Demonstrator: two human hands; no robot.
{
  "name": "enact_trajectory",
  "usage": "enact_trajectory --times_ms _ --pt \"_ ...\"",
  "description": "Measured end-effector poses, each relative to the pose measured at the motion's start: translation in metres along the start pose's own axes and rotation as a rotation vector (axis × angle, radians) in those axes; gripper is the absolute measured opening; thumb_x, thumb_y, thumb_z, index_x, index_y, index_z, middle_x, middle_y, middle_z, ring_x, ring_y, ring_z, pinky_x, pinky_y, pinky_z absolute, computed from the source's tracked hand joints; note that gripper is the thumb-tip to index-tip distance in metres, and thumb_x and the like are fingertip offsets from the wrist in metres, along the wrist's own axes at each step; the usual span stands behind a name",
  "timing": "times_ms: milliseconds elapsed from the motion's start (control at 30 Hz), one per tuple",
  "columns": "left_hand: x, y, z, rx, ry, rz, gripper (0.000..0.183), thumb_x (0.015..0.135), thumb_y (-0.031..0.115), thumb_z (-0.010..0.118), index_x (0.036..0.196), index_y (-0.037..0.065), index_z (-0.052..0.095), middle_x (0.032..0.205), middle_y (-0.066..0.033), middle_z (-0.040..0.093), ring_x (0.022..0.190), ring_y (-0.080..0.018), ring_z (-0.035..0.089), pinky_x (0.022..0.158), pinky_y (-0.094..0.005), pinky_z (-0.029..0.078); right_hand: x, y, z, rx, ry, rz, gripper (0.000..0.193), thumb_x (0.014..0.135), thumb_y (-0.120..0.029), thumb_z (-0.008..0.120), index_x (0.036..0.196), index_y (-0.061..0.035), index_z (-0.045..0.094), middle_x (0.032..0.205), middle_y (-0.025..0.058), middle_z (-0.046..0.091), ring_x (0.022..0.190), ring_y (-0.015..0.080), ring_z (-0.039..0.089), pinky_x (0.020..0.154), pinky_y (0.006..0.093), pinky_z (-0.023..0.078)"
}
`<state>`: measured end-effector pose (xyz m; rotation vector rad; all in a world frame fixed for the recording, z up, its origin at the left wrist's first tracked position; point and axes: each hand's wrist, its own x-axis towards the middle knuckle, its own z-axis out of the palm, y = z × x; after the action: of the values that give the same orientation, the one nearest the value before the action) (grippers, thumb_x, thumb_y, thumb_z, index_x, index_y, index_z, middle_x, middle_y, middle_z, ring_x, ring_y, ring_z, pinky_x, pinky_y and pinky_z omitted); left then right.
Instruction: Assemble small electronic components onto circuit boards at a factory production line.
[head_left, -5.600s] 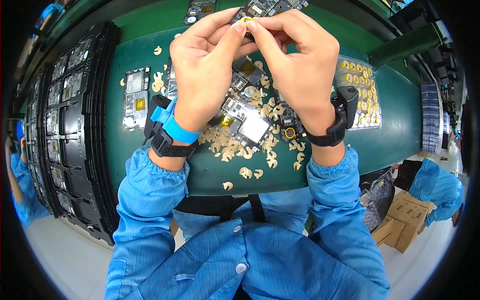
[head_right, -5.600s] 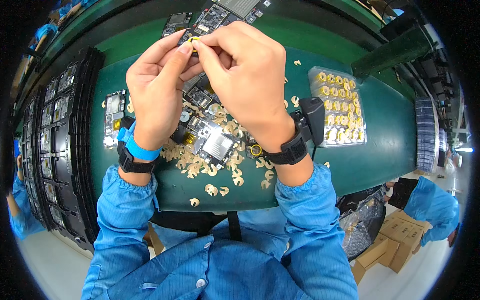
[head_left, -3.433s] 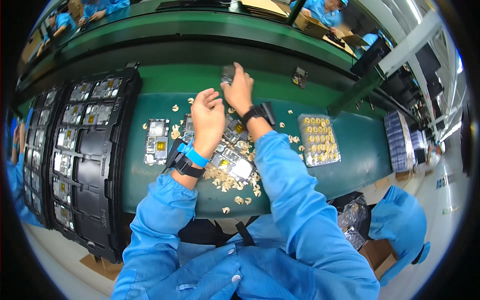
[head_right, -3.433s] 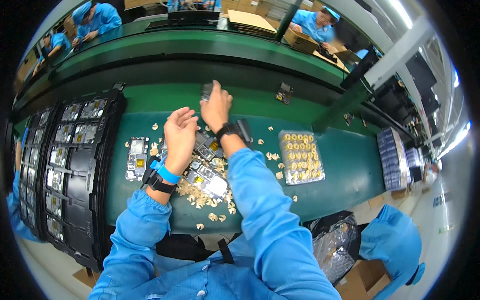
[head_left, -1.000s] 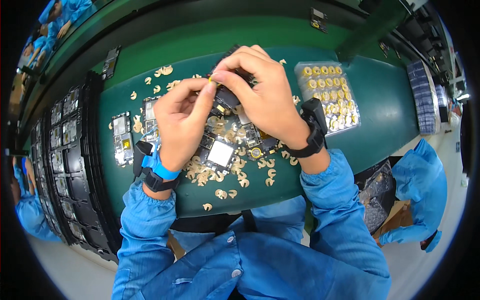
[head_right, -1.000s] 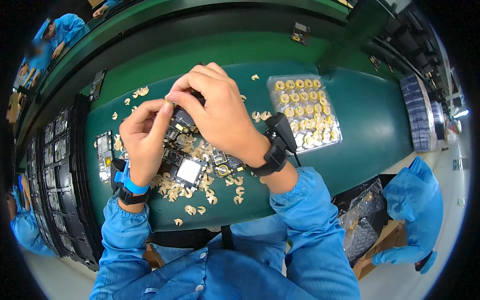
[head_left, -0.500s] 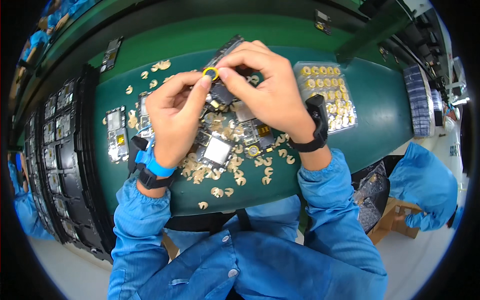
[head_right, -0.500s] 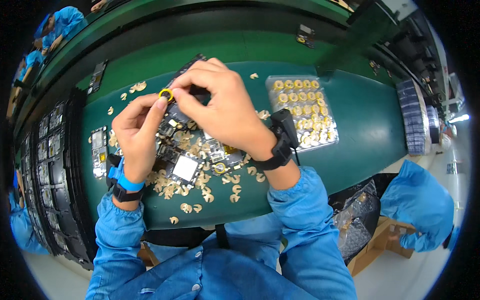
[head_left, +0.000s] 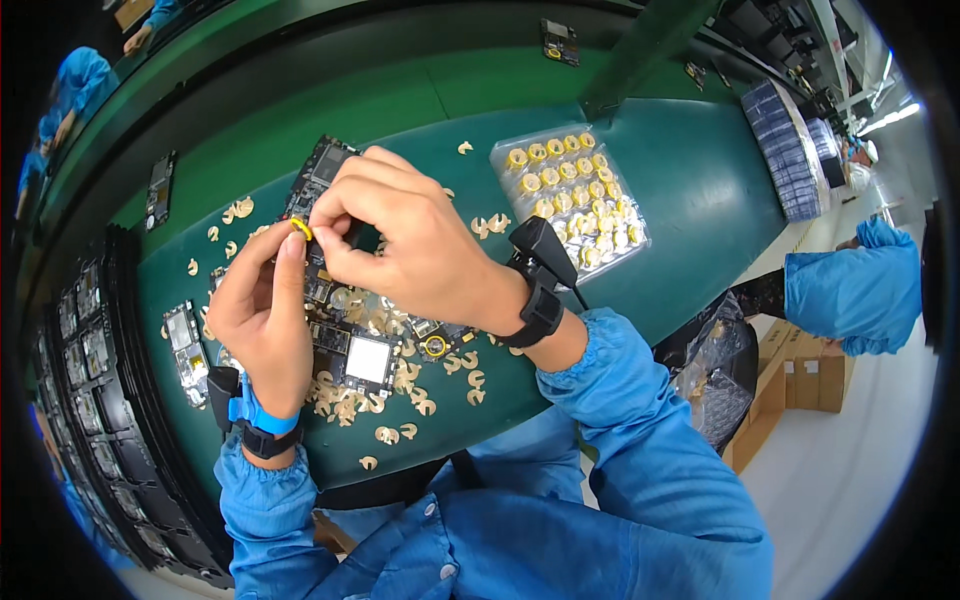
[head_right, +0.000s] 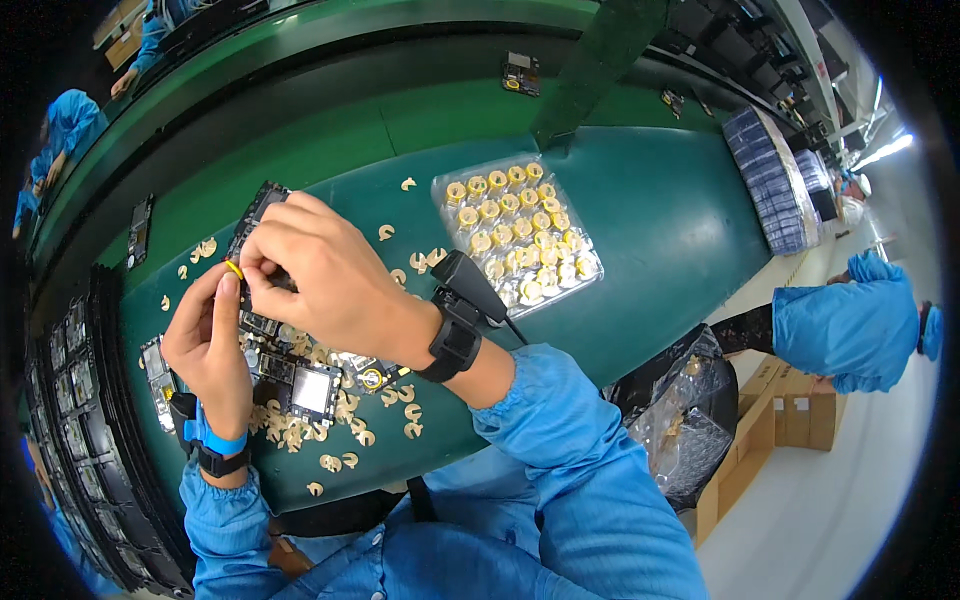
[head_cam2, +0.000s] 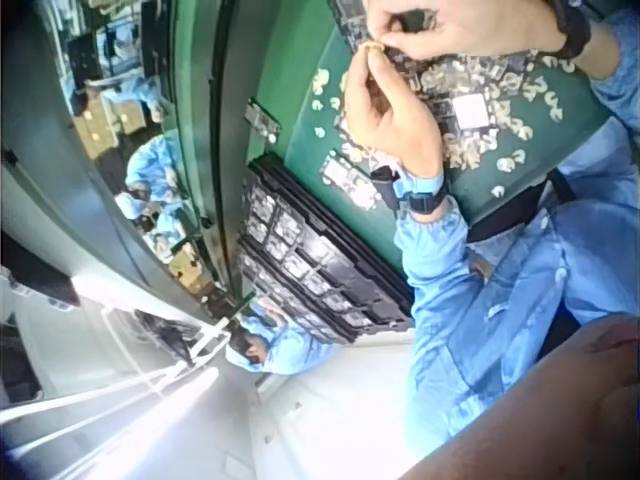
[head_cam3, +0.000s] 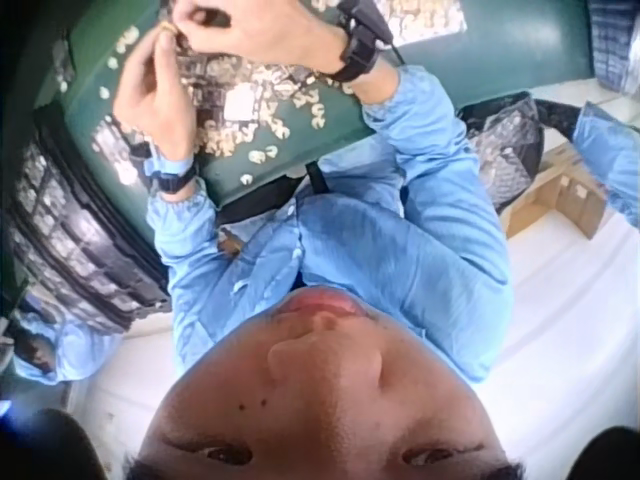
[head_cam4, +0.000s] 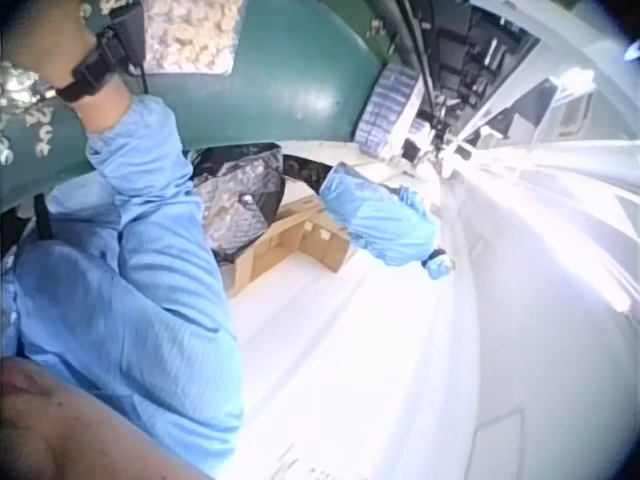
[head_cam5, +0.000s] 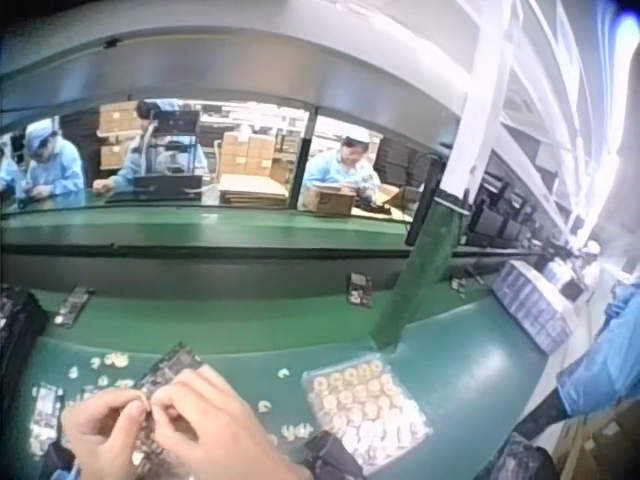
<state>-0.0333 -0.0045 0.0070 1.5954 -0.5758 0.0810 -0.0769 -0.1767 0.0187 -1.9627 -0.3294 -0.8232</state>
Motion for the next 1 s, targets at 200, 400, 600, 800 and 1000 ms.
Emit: enact_trajectory --times_ms 200,400,600,800,1000 --pt "-0.002 -0.006 0.0 0.128 -0.069 0.123 0.022 0.103 0.006 0.06 0.117 -0.008 0.071 0.102 -0.0115 0.074 0.091 -0.0133 0.066 0.082 -0.0278 0.052 -0.002 0.004 0.003 -0.038 0.04 -0.087 0.011 0.082 -0.002 0.072 0.085 -0.0007 0.062 0.081 0.0083 0.06 0.078 0.0257 0.057 0.069 0.0357 0.049" --pt "-0.001 -0.007 -0.002 0.072 -0.072 0.048 0.02 0.104 0.008 0.061 0.112 -0.009 0.071 0.096 -0.0068 0.072 0.085 -0.0091 0.06 0.074 -0.0245 0.048 -0.002 0.003 0.006 -0.033 0.048 -0.098 0.011 0.081 -0.002 0.071 0.083 -0.0011 0.06 0.08 0.0079 0.06 0.078 0.0257 0.056 0.068 0.036 0.048" --pt "0.001 -0.007 -0.01 0.155 -0.062 0.074 0.02 0.104 0.009 0.062 0.109 -0.008 0.071 0.093 -0.0029 0.07 0.081 -0.0069 0.057 0.07 -0.0227 0.045 0.001 0.004 -0.005 0.008 0.095 -0.011 0.009 0.08 -0.001 0.07 0.084 -0.0019 0.061 0.08 0.0071 0.062 0.077 0.0234 0.059 0.068 0.0332 0.05" --pt "0.005 -0.008 -0.007 0.121 0.001 0.044 0.02 0.105 0.009 0.062 0.109 -0.008 0.071 0.092 -0.0026 0.07 0.082 -0.0063 0.057 0.071 -0.0219 0.045 0.007 -0.003 -0.03 -0.29 0.196 0.397 0.02 0.093 -0.014 0.072 0.084 0.0013 0.062 0.067 0.015 0.066 0.057 0.0343 0.065 0.054 0.0421 0.049" --pt "0.005 -0.007 -0.004 0.111 -0.001 0.037 0.019 0.104 0.008 0.063 0.109 -0.008 0.071 0.094 -0.0037 0.071 0.084 -0.0066 0.059 0.073 -0.022 0.047 0.007 0.002 -0.019 -0.224 0.181 0.134 0.017 0.086 -0.013 0.081 0.091 -0.0021 0.07 0.083 0.0072 0.065 0.059 0.0136 0.055 0.055 0.0286 0.043"
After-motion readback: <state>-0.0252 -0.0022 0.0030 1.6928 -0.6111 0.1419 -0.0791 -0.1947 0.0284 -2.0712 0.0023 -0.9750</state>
